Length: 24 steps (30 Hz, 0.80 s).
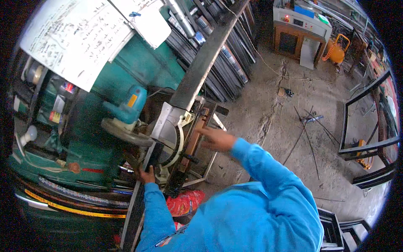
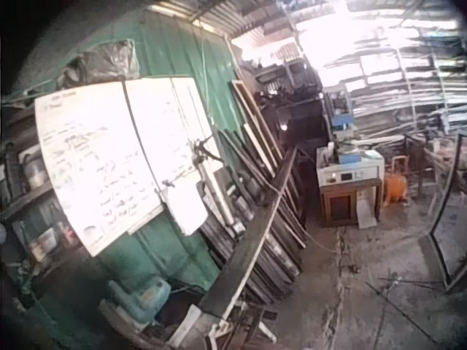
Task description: The person measures a window frame using a tape measure, retrieves a metal profile from a rack, and cuts the profile using a miter saw.
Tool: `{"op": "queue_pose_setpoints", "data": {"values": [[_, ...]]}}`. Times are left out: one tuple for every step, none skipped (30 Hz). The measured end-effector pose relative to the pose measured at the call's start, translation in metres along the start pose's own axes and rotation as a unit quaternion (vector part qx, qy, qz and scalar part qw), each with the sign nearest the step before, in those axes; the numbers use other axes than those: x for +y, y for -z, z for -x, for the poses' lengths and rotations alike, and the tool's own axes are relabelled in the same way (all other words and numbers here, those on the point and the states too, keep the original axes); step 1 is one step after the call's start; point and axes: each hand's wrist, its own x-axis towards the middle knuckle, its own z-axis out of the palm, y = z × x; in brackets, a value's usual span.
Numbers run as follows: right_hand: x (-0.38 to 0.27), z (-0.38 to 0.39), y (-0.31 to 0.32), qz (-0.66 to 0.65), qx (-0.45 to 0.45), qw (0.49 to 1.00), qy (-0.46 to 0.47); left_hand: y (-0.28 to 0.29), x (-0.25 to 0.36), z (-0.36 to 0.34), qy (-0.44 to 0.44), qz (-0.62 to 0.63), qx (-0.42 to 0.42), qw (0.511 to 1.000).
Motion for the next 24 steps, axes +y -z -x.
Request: {"op": "queue_pose_setpoints", "data": {"values": [[0.036,0.038,0.001,-0.009,-0.024,0.996,-0.088,0.007,0.020,0.012,-0.031,0.070,0.001,0.997],[0.069,0.081,0.005,-0.031,-0.043,0.975,-0.214,0.011,0.045,0.036,-0.053,0.105,0.047,0.992],[0.099,0.118,0.005,0.001,-0.064,0.942,-0.331,0.010,0.073,0.054,-0.080,0.129,0.106,0.983],[0.126,0.160,0.015,0.020,-0.136,0.912,-0.387,0.009,0.103,0.072,-0.073,0.137,0.086,0.984],[0.144,0.197,0.018,0.067,-0.137,0.885,-0.441,0.005,0.136,0.084,-0.081,0.167,0.018,0.983],[0.158,0.230,0.024,0.076,-0.169,0.874,-0.449,0.001,0.168,0.094,-0.096,0.190,-0.043,0.976],[0.173,0.251,0.033,0.090,-0.219,0.843,-0.482,-0.009,0.203,0.095,-0.097,0.241,-0.058,0.964],[0.190,0.260,0.045,0.087,-0.213,0.850,-0.475,-0.021,0.236,0.090,-0.126,0.239,-0.074,0.960],[0.202,0.265,0.057,0.076,-0.260,0.828,-0.492,-0.032,0.269,0.082,-0.174,0.222,-0.075,0.956],[0.214,0.267,0.072,0.070,-0.310,0.799,-0.510,-0.046,0.303,0.073,-0.182,0.257,-0.087,0.945],[0.224,0.263,0.089,0.070,-0.309,0.802,-0.506,-0.061,0.337,0.060,-0.196,0.283,-0.088,0.935],[0.232,0.257,0.106,0.084,-0.249,0.820,-0.509,-0.075,0.369,0.044,-0.198,0.313,-0.119,0.921],[0.239,0.250,0.125,0.099,-0.186,0.836,-0.506,-0.087,0.400,0.026,-0.204,0.346,-0.140,0.905],[0.245,0.245,0.143,0.103,-0.194,0.835,-0.504,-0.099,0.429,0.006,-0.241,0.329,-0.136,0.903],[0.251,0.239,0.158,0.097,-0.082,0.859,-0.496,-0.111,0.457,-0.017,-0.284,0.315,-0.123,0.897],[0.258,0.234,0.173,0.083,0.034,0.873,-0.479,-0.124,0.485,-0.041,-0.299,0.333,-0.124,0.886],[0.265,0.234,0.186,0.094,0.032,0.875,-0.474,-0.139,0.513,-0.067,-0.323,0.344,-0.112,0.874],[0.272,0.237,0.198,0.044,0.083,0.867,-0.489,-0.158,0.542,-0.097,-0.354,0.346,-0.078,0.865],[0.280,0.240,0.204,-0.016,0.147,0.863,-0.484,-0.180,0.571,-0.129,-0.386,0.344,-0.041,0.855],[0.289,0.244,0.206,0.026,0.131,0.842,-0.523,-0.206,0.598,-0.161,-0.370,0.357,-0.029,0.857],[0.297,0.251,0.207,0.055,0.133,0.830,-0.540,-0.236,0.625,-0.197,-0.359,0.372,-0.009,0.856],[0.306,0.257,0.206,0.114,0.111,0.835,-0.527,-0.271,0.652,-0.233,-0.266,0.369,-0.040,0.890],[0.315,0.261,0.205,0.159,0.077,0.822,-0.542,-0.310,0.678,-0.271,-0.176,0.364,-0.063,0.912],[0.323,0.264,0.206,0.148,0.047,0.819,-0.552,-0.349,0.702,-0.312,-0.178,0.367,-0.071,0.910]]}}
